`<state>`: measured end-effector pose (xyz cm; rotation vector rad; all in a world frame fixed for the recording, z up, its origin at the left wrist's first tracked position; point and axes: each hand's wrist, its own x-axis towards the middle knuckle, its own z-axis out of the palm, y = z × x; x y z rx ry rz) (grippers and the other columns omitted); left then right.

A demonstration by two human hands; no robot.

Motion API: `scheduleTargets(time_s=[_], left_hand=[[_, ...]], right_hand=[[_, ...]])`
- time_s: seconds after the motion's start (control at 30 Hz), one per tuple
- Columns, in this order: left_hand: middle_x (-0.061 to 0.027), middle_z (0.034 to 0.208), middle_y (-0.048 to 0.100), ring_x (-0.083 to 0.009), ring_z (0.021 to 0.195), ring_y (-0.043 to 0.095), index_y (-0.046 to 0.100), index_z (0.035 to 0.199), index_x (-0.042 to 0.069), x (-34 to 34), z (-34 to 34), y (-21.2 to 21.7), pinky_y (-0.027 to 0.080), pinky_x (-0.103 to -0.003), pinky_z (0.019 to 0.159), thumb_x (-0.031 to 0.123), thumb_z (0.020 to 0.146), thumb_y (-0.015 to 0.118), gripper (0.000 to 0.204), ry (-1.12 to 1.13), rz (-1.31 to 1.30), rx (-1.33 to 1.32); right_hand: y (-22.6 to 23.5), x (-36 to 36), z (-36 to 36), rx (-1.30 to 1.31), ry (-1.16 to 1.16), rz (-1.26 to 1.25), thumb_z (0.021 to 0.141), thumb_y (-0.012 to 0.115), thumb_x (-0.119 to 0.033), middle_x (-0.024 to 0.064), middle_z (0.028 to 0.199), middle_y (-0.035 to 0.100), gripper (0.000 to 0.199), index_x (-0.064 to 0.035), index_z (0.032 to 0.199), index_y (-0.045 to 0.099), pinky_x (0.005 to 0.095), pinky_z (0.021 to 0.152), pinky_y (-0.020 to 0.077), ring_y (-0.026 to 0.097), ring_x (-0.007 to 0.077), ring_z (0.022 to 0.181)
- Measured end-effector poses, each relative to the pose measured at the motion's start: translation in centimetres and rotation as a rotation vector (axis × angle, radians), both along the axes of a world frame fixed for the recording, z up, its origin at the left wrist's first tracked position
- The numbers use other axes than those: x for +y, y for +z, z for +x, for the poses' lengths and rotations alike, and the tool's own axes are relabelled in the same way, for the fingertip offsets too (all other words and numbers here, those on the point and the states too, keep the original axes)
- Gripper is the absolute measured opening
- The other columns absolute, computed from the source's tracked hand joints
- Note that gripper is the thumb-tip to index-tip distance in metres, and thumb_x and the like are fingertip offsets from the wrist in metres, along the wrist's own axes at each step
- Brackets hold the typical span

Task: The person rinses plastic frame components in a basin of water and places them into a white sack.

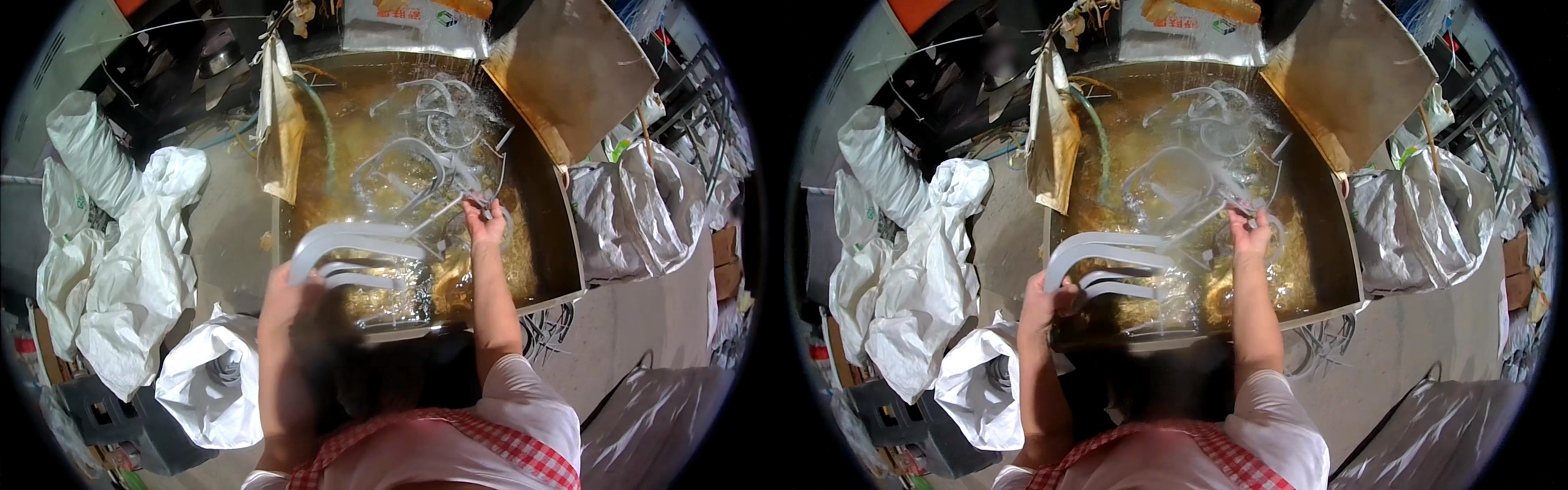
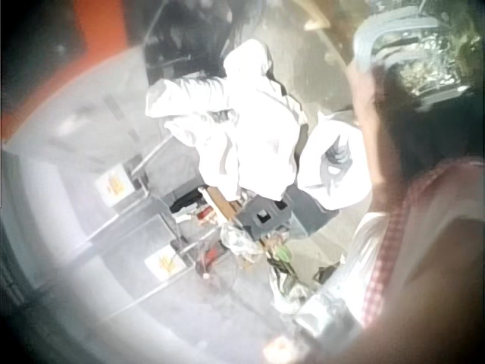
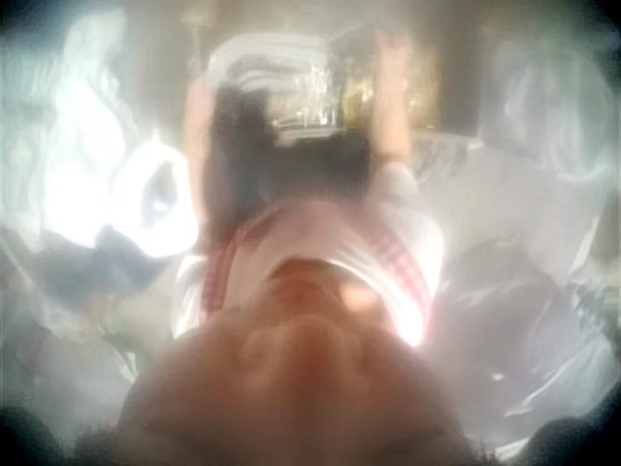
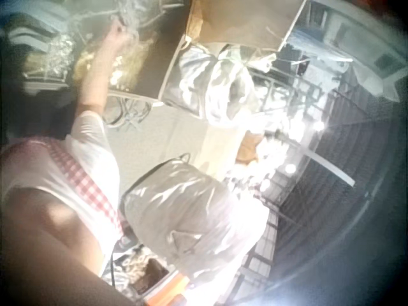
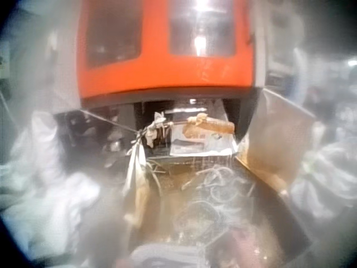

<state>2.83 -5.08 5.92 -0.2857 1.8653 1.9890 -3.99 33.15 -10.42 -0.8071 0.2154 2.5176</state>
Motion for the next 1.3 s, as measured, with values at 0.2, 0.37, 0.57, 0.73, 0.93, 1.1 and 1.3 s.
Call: scheduleTargets(time_s=[0.2,0.37,0.57,0.73,0.93,1.1,1.3], left_hand=[[-0.0001,0.065,0.057,-0.0090,0.059,0.053,0.058,0.078,0.002,1.0,0.0,-1.0,0.042,-0.024,0.055,0.007,0.075,0.060,0.006,-0.006,-0.532,0.263],[-0.0069,0.075,0.055,-0.0152,0.064,0.056,0.050,0.092,-0.001,4.3,-0.2,-3.1,0.046,-0.027,0.053,0.010,0.078,0.060,0.021,0.310,0.124,0.151],[-0.0079,0.078,0.052,-0.0166,0.068,0.054,0.035,0.112,-0.002,6.7,0.2,-3.2,0.043,-0.027,0.065,0.003,0.079,0.054,0.039,0.196,0.452,0.133],[-0.0053,0.081,0.053,-0.0129,0.073,0.052,0.031,0.121,-0.003,7.5,0.1,-2.8,0.043,-0.026,0.069,0.001,0.075,0.058,0.053,0.272,0.391,0.307],[-0.0100,0.123,0.045,-0.0190,0.120,0.039,0.046,0.121,0.002,8.0,-0.1,-3.8,0.033,-0.034,0.098,-0.005,0.070,0.054,0.052,-0.081,-0.080,0.589],[-0.0076,0.110,0.054,-0.0151,0.101,0.051,0.050,0.118,0.003,7.5,0.1,-3.5,0.041,-0.029,0.088,-0.001,0.073,0.054,0.045,-0.297,0.113,0.449],[-0.0037,0.091,0.060,-0.0088,0.078,0.055,0.050,0.114,0.000,6.7,0.5,-4.4,0.048,-0.027,0.068,0.007,0.078,0.059,0.038,-0.470,-0.129,0.515]], right_hand=[[2.0,3.9,1.2,-0.118,0.073,0.530,0.091,0.046,-0.013,0.0118,0.089,0.054,0.012,-0.0038,0.097,0.042,0.0409,0.075,0.0476,0.057,0.0255,0.086],[3.9,-0.5,3.8,-0.163,0.370,1.187,0.086,0.051,-0.001,0.0107,0.089,0.056,0.041,-0.0072,0.121,0.030,0.0339,0.080,0.0478,0.058,0.0248,0.087],[6.3,-3.4,7.5,-0.199,0.596,1.974,0.084,0.050,0.003,0.0076,0.097,0.061,0.055,-0.0054,0.134,0.028,0.0256,0.082,0.0433,0.057,0.0150,0.090],[7.7,-3.2,9.8,-0.281,0.548,1.909,0.085,0.055,-0.004,0.0022,0.090,0.060,0.032,-0.0022,0.116,0.052,0.0236,0.071,0.0438,0.055,0.0092,0.081],[15.0,-3.8,10.1,-0.028,1.089,1.623,0.082,0.064,-0.027,-0.0007,0.071,0.056,0.031,-0.0031,0.101,0.058,0.0179,0.048,0.0349,0.045,0.0041,0.055],[15.3,-4.9,7.6,0.076,1.219,1.446,0.082,0.065,-0.025,-0.0010,0.066,0.051,0.025,-0.0053,0.094,0.056,0.0182,0.044,0.0322,0.042,0.0054,0.050],[12.9,-6.1,6.5,0.039,1.212,1.392,0.083,0.063,-0.022,-0.0001,0.069,0.053,0.025,-0.0063,0.101,0.055,0.0201,0.052,0.0357,0.044,0.0077,0.056]])
